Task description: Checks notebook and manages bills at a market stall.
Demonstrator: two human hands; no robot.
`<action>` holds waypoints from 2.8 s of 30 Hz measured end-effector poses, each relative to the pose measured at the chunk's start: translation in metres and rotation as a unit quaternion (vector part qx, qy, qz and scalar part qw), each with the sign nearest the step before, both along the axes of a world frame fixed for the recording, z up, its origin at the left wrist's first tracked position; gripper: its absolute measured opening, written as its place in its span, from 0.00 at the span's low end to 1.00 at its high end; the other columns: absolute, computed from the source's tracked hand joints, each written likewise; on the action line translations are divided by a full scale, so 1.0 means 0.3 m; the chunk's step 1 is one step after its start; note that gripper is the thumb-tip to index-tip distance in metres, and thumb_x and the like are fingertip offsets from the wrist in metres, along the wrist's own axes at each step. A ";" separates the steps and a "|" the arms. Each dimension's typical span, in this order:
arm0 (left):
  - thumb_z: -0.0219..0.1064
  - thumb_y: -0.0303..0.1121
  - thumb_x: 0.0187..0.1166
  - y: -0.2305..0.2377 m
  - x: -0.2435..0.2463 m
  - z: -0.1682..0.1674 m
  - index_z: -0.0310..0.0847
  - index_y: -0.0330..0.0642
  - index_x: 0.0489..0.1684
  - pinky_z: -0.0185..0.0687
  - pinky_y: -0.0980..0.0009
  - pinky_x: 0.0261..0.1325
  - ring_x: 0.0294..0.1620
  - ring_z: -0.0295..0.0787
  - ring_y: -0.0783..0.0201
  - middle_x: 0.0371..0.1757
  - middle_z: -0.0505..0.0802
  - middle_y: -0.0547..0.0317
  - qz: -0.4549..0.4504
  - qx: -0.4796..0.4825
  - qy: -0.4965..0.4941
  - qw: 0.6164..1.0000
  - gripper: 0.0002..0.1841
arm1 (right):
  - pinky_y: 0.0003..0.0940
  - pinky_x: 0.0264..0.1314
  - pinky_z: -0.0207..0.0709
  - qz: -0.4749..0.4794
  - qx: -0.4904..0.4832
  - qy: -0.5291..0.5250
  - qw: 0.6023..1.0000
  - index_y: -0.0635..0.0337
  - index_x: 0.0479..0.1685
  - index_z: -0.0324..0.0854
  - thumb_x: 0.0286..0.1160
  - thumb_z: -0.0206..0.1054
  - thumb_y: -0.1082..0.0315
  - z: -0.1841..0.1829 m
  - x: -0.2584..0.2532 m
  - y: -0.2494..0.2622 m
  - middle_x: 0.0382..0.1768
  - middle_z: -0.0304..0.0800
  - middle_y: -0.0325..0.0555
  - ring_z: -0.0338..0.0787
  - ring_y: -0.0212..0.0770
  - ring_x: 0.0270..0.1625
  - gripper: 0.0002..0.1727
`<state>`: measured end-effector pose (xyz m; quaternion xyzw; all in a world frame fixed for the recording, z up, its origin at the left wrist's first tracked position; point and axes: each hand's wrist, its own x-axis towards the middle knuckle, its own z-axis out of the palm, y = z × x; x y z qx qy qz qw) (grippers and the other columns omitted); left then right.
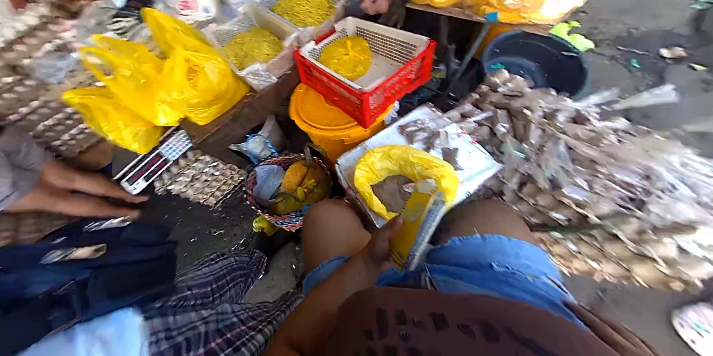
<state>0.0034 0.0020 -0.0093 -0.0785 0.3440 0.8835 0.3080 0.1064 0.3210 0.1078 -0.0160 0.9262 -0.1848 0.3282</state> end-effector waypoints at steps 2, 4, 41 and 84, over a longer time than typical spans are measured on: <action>0.78 0.64 0.62 -0.009 -0.004 -0.021 0.84 0.46 0.54 0.92 0.70 0.44 0.37 0.95 0.68 0.39 0.97 0.61 -0.011 0.003 0.004 1.000 0.33 | 0.73 0.81 0.64 -0.012 -0.135 0.114 0.984 0.80 0.50 0.87 0.79 0.60 0.76 -0.128 0.064 0.103 0.76 0.76 0.75 0.74 0.77 0.79 0.14; 0.77 0.68 0.59 -0.017 -0.022 -0.061 0.89 0.51 0.49 0.90 0.71 0.39 0.31 0.93 0.69 0.33 0.95 0.62 -0.034 0.035 0.027 0.998 0.32 | 0.70 0.68 0.78 -0.041 -0.166 0.133 0.976 0.72 0.51 0.89 0.78 0.64 0.74 -0.123 0.040 0.167 0.66 0.88 0.67 0.89 0.69 0.65 0.12; 0.31 0.44 0.94 0.069 -0.148 -0.005 0.66 0.50 0.75 0.80 0.74 0.32 0.23 0.80 0.72 0.25 0.84 0.69 0.088 -0.031 0.001 0.996 0.23 | 0.40 0.69 0.84 -0.124 -0.489 0.089 0.859 0.64 0.86 0.61 0.82 0.64 0.59 -0.217 -0.591 -0.325 0.79 0.75 0.56 0.85 0.43 0.71 0.35; 0.77 0.48 0.73 -0.030 -0.067 0.170 0.38 0.48 0.94 0.80 0.65 0.77 0.73 0.83 0.65 0.78 0.81 0.60 -0.030 -0.044 0.257 0.965 0.54 | 0.37 0.51 0.90 -0.289 -0.654 -0.021 0.698 0.54 0.54 0.82 0.88 0.53 0.74 -0.169 -0.718 -0.270 0.44 0.93 0.44 0.94 0.37 0.42 0.12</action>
